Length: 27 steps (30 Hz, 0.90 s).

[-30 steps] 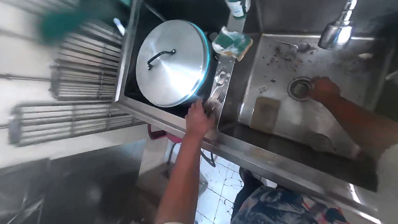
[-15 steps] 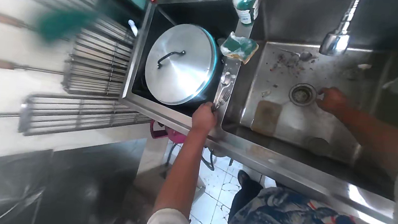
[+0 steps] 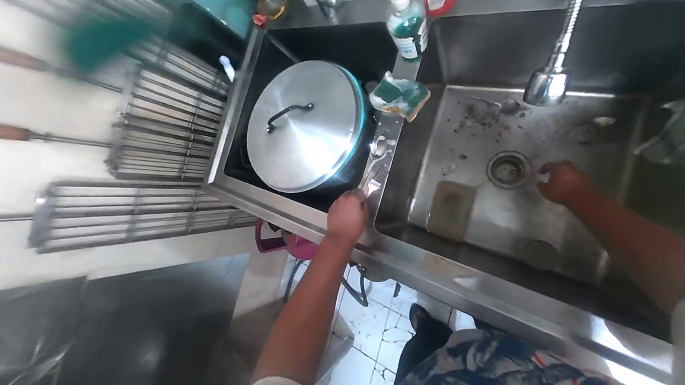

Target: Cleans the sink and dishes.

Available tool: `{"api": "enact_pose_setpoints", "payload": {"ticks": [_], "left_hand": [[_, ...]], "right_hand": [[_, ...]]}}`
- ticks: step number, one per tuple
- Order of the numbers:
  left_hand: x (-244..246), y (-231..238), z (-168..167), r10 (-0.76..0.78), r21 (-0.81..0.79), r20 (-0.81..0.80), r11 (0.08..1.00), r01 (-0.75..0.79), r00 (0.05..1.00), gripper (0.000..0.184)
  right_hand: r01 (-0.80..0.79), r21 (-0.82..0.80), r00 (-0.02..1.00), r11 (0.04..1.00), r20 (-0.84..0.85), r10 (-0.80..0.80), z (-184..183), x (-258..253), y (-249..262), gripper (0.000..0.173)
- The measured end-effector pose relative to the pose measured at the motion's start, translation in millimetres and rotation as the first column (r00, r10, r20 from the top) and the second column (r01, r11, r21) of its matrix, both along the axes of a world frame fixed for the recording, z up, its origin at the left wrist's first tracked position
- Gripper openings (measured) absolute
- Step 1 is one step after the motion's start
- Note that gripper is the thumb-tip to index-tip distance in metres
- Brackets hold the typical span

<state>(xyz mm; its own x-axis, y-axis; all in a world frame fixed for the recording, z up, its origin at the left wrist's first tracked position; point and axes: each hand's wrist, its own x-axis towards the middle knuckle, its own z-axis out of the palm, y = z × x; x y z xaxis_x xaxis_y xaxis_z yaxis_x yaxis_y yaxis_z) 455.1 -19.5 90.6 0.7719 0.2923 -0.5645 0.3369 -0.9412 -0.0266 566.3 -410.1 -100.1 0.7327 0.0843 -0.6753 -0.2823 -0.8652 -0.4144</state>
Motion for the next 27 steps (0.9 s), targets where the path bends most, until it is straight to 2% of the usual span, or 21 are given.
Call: {"api": "enact_pose_setpoints", "payload": {"ticks": [3,6,10,13,22,27], "left_hand": [[11.0,2.2,-1.3,0.026,-0.009,0.077,1.0,-0.025,0.997,0.029],[31.3,3.5,-8.5,0.025,-0.017,0.101,1.0,-0.023,0.995,0.027],[48.5,0.8,-17.5,0.032,0.012,0.118,0.999,-0.034,0.992,0.025],[52.5,-3.0,-16.6,0.06,0.052,0.09,0.997,-0.065,0.994,0.025],[54.1,-4.9,-17.9,0.111,0.047,0.133,0.992,-0.118,0.985,0.026],[60.8,-2.9,-23.9,0.153,0.026,0.109,0.987,-0.156,0.982,0.034]], "right_hand": [[0.039,0.048,0.995,0.998,0.09,-0.043,-40.3,-1.7,-9.0,0.04],[0.044,0.052,0.994,0.998,0.096,-0.049,-50.8,-1.1,-13.6,0.04],[0.037,0.088,0.994,0.995,0.095,-0.045,-34.6,7.4,-12.2,0.04],[0.069,0.116,0.987,0.991,0.135,-0.084,-44.7,13.7,-15.5,0.039],[0.106,0.149,0.983,0.983,0.13,-0.126,-42.8,22.6,-17.0,0.037],[0.13,0.165,0.982,0.978,0.117,-0.15,-49.4,20.5,-18.4,0.037]]}}
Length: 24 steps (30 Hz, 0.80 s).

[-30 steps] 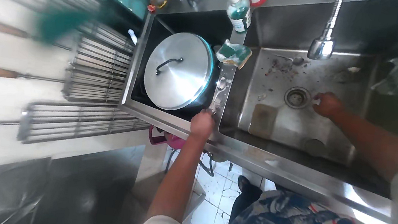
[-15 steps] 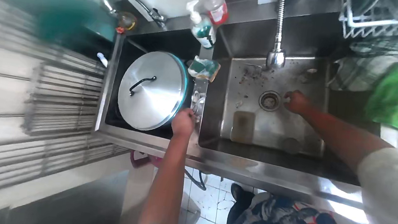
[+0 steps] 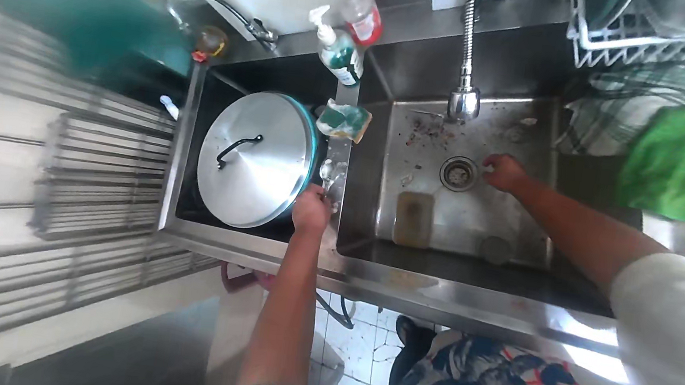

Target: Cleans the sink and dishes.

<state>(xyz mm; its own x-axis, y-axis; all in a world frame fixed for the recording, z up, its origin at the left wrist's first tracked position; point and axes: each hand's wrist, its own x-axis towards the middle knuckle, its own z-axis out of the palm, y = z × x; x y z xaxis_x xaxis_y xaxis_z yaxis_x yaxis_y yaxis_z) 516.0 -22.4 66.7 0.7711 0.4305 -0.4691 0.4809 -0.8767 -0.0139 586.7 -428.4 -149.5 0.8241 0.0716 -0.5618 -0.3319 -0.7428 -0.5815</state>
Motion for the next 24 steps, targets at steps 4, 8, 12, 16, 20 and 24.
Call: {"api": "enact_pose_setpoints", "payload": {"ticks": [4,8,12,16,20,24], "left_hand": [[-1.4,2.0,3.3,0.002,-0.049,-0.008,0.999,-0.002,1.0,0.029],[-11.8,-14.5,27.5,-0.011,-0.192,0.102,0.981,0.031,0.995,0.026],[-14.7,-65.3,41.1,0.102,-0.618,0.122,0.786,-0.004,0.987,0.022],[1.0,-123.3,14.3,0.147,-0.825,-0.077,0.546,-0.146,0.986,0.023],[14.7,-164.2,-23.0,0.222,-0.878,-0.172,0.408,-0.252,0.96,0.024],[28.4,-190.6,-40.1,0.255,-0.884,-0.212,0.361,-0.296,0.943,0.026]], "right_hand": [[0.08,0.092,0.996,0.993,0.027,-0.083,12.9,-1.2,1.1,0.033],[0.304,0.262,0.913,0.916,0.194,-0.359,83.0,29.3,11.3,0.033],[0.403,0.457,0.707,0.793,0.395,-0.586,160.0,102.4,25.0,0.037],[0.47,0.442,0.64,0.764,0.425,-0.64,216.5,184.0,36.8,0.051],[0.41,0.246,0.741,0.878,0.471,-0.478,233.7,230.4,42.3,0.041],[0.31,0.023,0.783,0.95,0.561,-0.269,221.0,223.7,32.4,0.036]]}}
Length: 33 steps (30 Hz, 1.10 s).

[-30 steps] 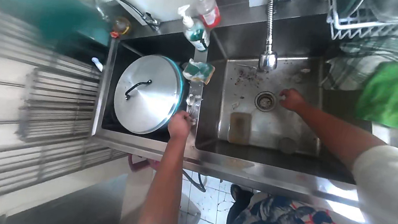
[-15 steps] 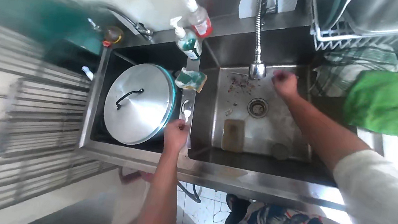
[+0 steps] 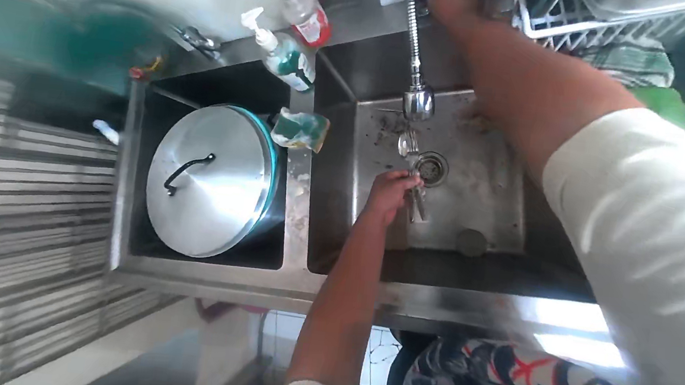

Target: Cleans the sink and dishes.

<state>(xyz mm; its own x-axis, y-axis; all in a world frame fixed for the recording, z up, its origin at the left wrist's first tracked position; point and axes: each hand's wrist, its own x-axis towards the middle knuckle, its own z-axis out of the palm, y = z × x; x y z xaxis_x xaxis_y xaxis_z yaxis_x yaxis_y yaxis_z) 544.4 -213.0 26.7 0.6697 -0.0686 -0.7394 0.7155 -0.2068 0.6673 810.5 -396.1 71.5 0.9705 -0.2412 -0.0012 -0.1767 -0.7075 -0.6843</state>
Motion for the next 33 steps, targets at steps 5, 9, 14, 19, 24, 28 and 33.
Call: {"api": "enact_pose_setpoints", "payload": {"ticks": [5,9,14,19,24,28,33], "left_hand": [[18.4,-18.2,-23.7,0.093,-0.019,-0.043,0.995,-0.093,0.995,0.027],[24.1,-29.8,-34.1,0.085,0.123,-0.042,0.989,-0.08,0.995,0.029],[22.3,-26.8,-77.4,0.055,0.141,-0.031,0.989,-0.05,0.998,0.03],[36.2,-32.4,-75.3,-0.011,0.056,0.076,0.998,0.006,0.997,0.034],[47.3,-32.6,-73.6,-0.095,0.096,0.18,0.992,0.079,0.979,0.049],[40.9,-30.3,-71.7,-0.057,0.038,0.128,0.998,0.053,0.99,0.045],[21.5,-20.7,-55.8,0.119,-0.204,0.027,0.973,-0.111,0.993,0.021]], "right_hand": [[-0.109,0.037,0.994,0.993,-0.002,0.109,-33.2,-74.1,-4.1,0.055],[0.086,0.523,0.96,0.848,-0.272,0.071,-62.8,-166.4,15.2,0.041],[0.316,0.804,0.838,0.504,-0.485,0.248,-67.1,-202.2,55.7,0.026],[0.221,0.601,0.909,0.768,-0.412,0.061,-56.1,-197.3,34.0,0.034],[0.054,0.507,0.996,0.86,-0.083,-0.014,-13.1,-184.0,-4.5,0.043],[-0.197,0.241,0.958,0.951,-0.157,0.238,12.3,-165.8,21.3,0.048],[-0.183,0.106,0.931,0.977,-0.301,0.207,-13.2,-142.1,40.5,0.037]]}}
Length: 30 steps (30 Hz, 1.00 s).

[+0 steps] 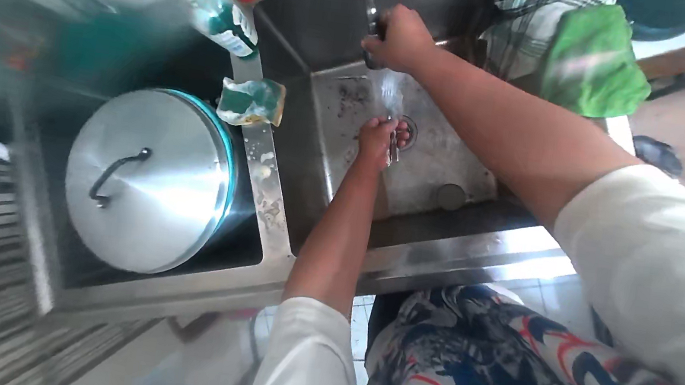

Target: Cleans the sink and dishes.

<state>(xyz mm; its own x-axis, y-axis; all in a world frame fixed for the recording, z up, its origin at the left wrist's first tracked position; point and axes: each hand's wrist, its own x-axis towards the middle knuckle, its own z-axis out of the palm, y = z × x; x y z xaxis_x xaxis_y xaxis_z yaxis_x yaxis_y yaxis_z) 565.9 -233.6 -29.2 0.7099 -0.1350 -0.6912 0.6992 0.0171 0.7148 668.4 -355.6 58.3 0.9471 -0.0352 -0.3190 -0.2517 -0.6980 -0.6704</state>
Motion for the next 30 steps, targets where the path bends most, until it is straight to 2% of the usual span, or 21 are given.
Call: {"api": "enact_pose_setpoints", "payload": {"ticks": [4,9,14,17,21,24,28,30], "left_hand": [[-2.2,5.1,5.6,0.039,0.054,-0.046,0.998,-0.036,0.998,0.025],[4.3,3.4,2.6,0.059,-0.007,-0.074,0.998,-0.06,0.996,0.024],[21.4,-5.5,-1.1,0.114,-0.064,-0.094,0.991,-0.12,0.989,0.023],[31.2,-8.4,1.3,0.142,-0.07,-0.117,0.986,-0.15,0.983,0.022],[27.4,-6.2,1.6,0.088,-0.057,-0.107,0.994,-0.094,0.99,0.018],[19.6,-1.4,5.0,0.075,-0.022,-0.125,0.997,-0.078,0.989,0.017],[11.9,5.5,2.9,0.066,0.001,-0.141,0.998,-0.067,0.988,0.018],[9.0,5.7,0.5,0.029,0.065,-0.086,0.998,-0.024,0.996,0.019]], "right_hand": [[0.051,-0.051,0.998,0.997,-0.025,-0.053,-13.7,9.8,-3.5,0.038],[0.02,0.04,1.0,0.999,0.014,-0.021,10.3,-7.0,-2.6,0.036],[-0.02,0.058,1.0,0.998,-0.002,0.02,27.3,-13.0,-9.8,0.041],[-0.014,0.051,1.0,0.999,-0.015,0.015,17.3,-7.1,-11.0,0.041],[0.062,-0.041,0.998,0.997,-0.017,-0.063,-12.8,1.7,-7.6,0.039],[0.094,-0.031,0.995,0.995,0.019,-0.094,-25.6,4.2,-6.9,0.038],[0.08,-0.003,0.996,0.997,0.033,-0.079,-27.7,4.7,-6.8,0.038],[0.078,-0.001,0.997,0.997,0.024,-0.078,-24.1,3.7,-6.3,0.039]]}}
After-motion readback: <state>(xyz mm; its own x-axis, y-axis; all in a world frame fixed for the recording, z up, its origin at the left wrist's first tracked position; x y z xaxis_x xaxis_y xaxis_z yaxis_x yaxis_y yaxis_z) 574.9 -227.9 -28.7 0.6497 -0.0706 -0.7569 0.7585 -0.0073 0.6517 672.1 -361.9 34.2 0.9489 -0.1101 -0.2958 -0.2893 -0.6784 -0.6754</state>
